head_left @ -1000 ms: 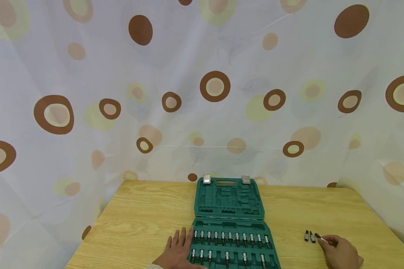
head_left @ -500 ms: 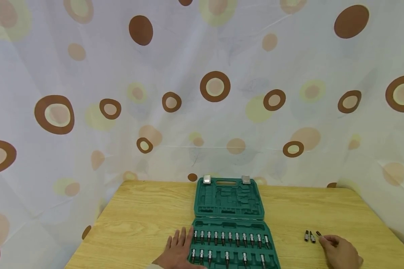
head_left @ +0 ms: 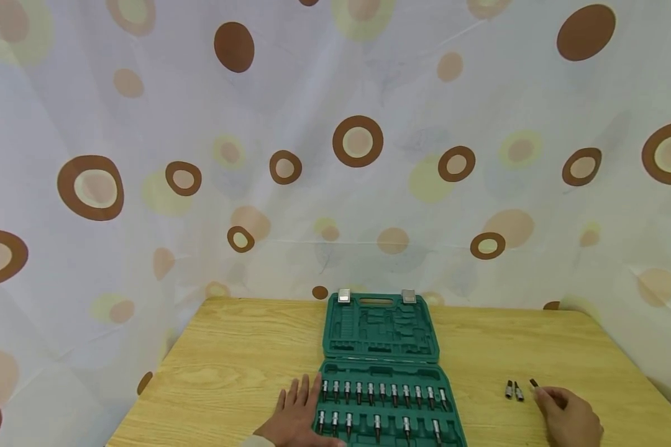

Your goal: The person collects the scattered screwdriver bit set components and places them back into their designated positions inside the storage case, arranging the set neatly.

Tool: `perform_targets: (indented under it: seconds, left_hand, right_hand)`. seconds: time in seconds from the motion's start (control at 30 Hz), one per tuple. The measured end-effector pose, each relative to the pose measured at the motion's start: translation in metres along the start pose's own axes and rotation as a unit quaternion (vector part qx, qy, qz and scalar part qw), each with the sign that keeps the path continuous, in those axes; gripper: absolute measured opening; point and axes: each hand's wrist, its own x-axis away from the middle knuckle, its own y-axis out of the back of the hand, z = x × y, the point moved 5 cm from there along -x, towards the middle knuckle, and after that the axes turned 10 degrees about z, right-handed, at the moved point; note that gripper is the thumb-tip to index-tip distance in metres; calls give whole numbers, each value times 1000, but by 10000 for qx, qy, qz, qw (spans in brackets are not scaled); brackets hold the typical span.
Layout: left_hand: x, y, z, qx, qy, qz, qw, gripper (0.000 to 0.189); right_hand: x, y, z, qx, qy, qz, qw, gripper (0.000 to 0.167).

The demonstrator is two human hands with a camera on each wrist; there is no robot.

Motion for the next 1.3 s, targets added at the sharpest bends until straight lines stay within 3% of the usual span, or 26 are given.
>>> perform_targets:
  seconds: [0.4,0.73,0.97,1.3]
  left_hand:
    - [0,-1,1,-60,-3,-70,10000,106]
    - [-1,-1,2,-20,-56,-102,9999,107]
    - [-3,-1,3,-146,31,-130,9998,107]
    - [-4,-2,5,-169,133,-78,9997,107]
  right_hand:
    - [0,0,5,-395,435,-208,9981,50]
    - [7,-3,17,-963,559,278,9934,56]
    - [11,-9,29,-1081,963,231,9892,45]
    - [16,-23,44,-1189,1270,457,9837,40]
